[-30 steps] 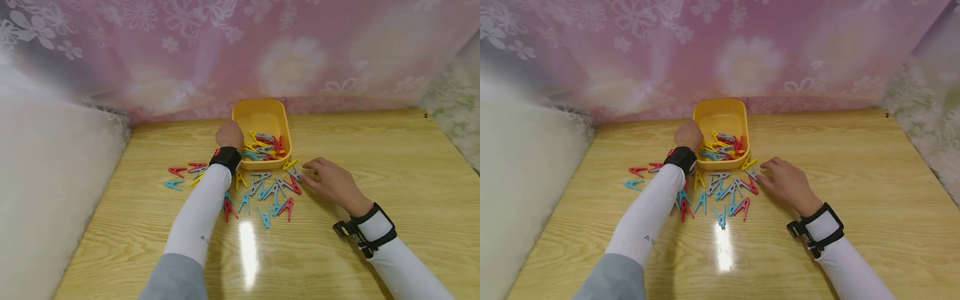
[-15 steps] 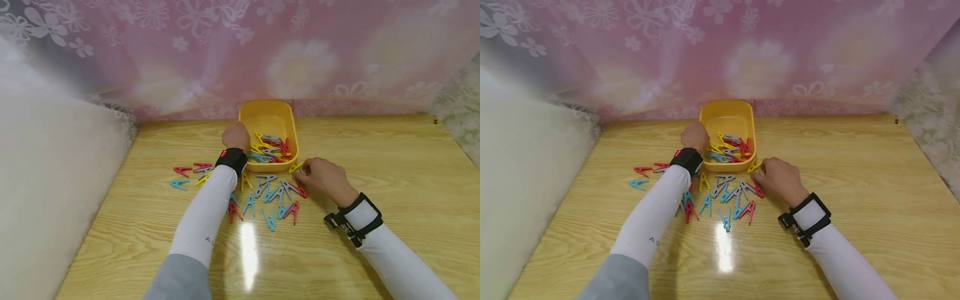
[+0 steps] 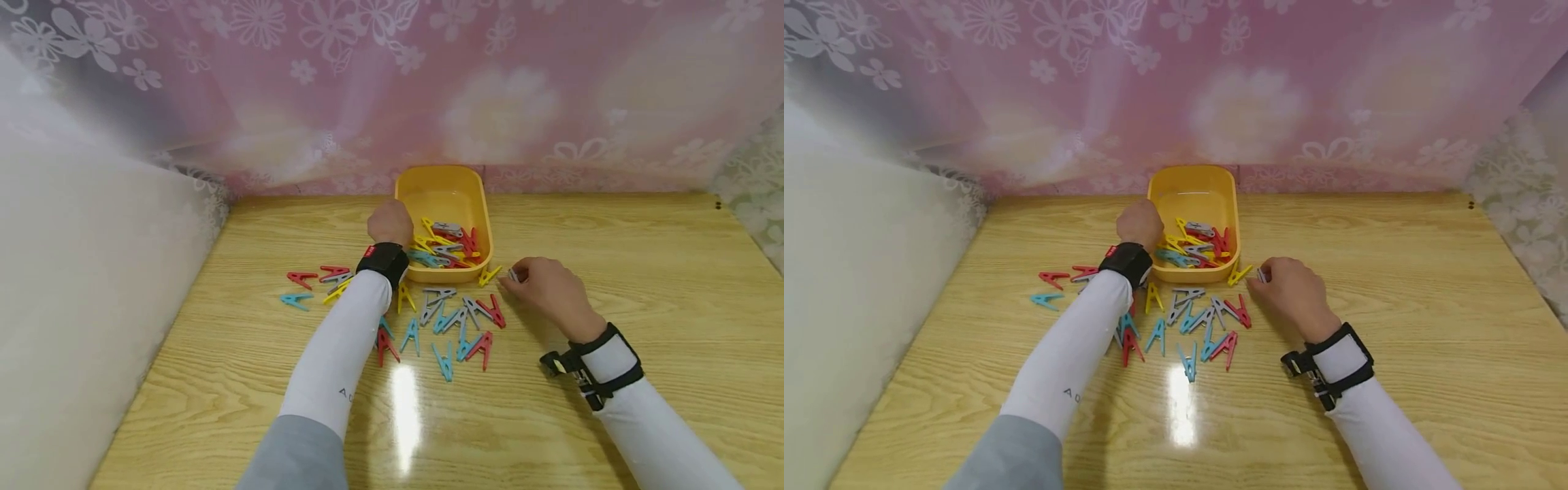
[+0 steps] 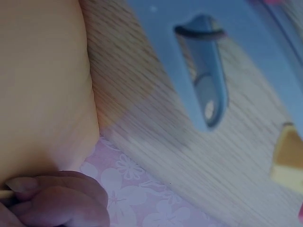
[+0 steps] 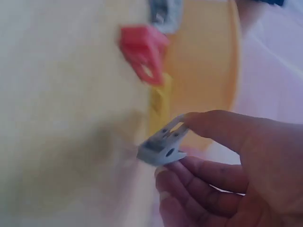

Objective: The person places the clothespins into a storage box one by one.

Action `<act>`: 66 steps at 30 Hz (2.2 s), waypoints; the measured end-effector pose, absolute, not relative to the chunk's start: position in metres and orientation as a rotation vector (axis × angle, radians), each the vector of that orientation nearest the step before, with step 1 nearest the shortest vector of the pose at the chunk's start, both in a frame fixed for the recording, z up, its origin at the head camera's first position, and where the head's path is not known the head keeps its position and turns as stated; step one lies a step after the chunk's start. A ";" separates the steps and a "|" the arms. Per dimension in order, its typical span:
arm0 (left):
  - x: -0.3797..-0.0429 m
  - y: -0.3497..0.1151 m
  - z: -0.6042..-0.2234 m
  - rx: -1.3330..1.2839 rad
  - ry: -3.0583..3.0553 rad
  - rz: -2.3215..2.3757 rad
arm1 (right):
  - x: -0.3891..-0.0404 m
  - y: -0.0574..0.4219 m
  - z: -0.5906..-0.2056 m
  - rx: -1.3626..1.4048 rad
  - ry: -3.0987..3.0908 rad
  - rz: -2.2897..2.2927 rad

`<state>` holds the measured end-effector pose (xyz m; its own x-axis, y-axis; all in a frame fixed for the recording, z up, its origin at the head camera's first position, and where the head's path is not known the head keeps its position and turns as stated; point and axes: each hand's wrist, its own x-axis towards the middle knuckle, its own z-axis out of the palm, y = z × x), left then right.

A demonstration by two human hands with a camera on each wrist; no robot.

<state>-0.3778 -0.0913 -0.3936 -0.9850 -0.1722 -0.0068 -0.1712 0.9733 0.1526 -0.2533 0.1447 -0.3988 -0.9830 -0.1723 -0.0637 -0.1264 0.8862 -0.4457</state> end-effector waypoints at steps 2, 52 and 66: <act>-0.378 -0.091 -0.393 0.275 -3.112 -0.246 | -0.254 0.149 -0.390 -0.244 2.972 -0.737; -0.372 -0.090 -0.391 0.283 -3.110 -0.223 | -0.279 0.154 -0.395 -0.466 3.005 -0.880; -0.371 -0.092 -0.392 0.273 -3.100 -0.248 | -0.289 0.159 -0.414 -0.850 2.842 -0.761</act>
